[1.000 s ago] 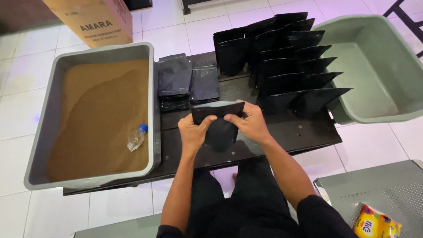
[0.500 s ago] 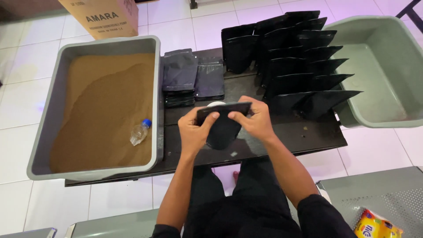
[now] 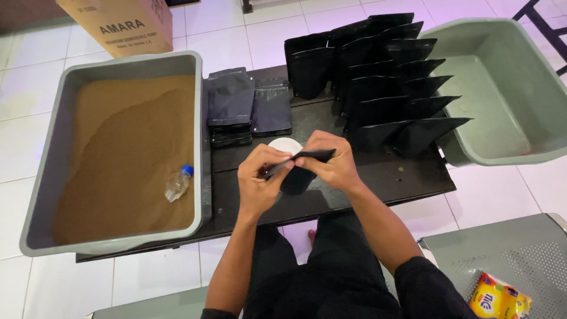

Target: Filling black pouches with brown powder using a small scoop and weighing them on a digital scale.

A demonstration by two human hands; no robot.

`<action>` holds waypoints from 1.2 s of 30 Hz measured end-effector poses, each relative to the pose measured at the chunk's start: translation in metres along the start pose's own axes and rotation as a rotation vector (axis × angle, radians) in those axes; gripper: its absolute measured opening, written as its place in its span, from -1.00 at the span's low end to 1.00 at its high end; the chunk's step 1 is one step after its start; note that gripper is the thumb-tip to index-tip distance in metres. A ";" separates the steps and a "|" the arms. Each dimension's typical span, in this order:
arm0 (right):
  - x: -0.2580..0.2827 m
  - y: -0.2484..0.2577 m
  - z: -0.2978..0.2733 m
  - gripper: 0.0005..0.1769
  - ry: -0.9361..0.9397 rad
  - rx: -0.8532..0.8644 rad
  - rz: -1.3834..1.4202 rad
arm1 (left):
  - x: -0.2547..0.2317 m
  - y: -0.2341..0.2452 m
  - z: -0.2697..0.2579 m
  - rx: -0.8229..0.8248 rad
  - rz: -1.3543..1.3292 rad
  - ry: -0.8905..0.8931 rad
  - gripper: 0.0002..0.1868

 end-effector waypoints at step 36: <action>-0.015 0.023 -0.008 -0.90 -0.010 -0.147 -0.176 | 0.075 0.003 -0.011 0.127 -0.031 0.150 -0.35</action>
Point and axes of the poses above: each hand's wrist, its own z-axis towards the middle knuckle, its own y-axis out of the back of the hand, x = y × z, the point moved 7 cm from there along z, towards the middle knuckle, and after that the axes turned 11 degrees about y, right-handed, at the moved point
